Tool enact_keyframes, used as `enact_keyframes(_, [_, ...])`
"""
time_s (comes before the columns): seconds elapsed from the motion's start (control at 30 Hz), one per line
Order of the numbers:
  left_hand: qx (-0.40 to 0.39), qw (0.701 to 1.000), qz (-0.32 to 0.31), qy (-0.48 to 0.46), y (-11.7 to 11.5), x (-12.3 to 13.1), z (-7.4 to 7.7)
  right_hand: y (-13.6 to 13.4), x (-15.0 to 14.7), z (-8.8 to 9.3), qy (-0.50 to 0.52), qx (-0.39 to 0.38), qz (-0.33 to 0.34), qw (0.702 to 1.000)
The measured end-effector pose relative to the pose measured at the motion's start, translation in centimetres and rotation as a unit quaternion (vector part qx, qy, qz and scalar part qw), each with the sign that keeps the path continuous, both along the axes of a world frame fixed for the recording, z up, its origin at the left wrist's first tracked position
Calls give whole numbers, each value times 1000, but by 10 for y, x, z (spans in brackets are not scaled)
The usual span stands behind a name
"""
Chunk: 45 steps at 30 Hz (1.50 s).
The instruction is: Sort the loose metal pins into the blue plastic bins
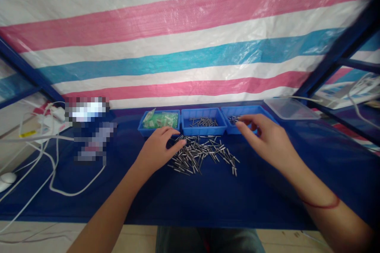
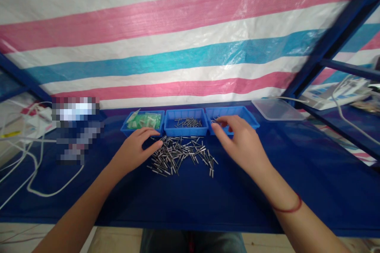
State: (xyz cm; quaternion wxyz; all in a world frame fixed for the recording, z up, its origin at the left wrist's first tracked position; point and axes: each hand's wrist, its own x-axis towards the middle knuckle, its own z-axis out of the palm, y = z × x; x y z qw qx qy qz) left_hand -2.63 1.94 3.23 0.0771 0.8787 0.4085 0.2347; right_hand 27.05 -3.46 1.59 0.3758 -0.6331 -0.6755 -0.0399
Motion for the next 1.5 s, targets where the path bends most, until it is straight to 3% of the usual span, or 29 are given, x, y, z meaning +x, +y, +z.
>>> enact_keyframes(0.17, [19,998,29,60,-15,-11,-28,-47,-24,-37,-66,-82,90,990])
enact_keyframes(0.33, [-3,995,46,93,-22,-2,-43,-52,-32,-61,-119,-146,117,975])
enact_keyframes(0.67, [5,995,18,98,-30,12,-49,-43,-47,-56,-107,-117,177,971])
enact_keyframes(1.0, [7,995,41,90,-45,23,-54,-20,-42,-44,-114,-94,236,960])
enact_keyframes(1.3, [-10,998,14,67,-49,32,-52,-4,-48,-44,-109,-65,207,970])
enact_keyframes(1.5, [-38,998,-37,-20,-48,46,-52,0,-52,-44,-112,-33,222,968])
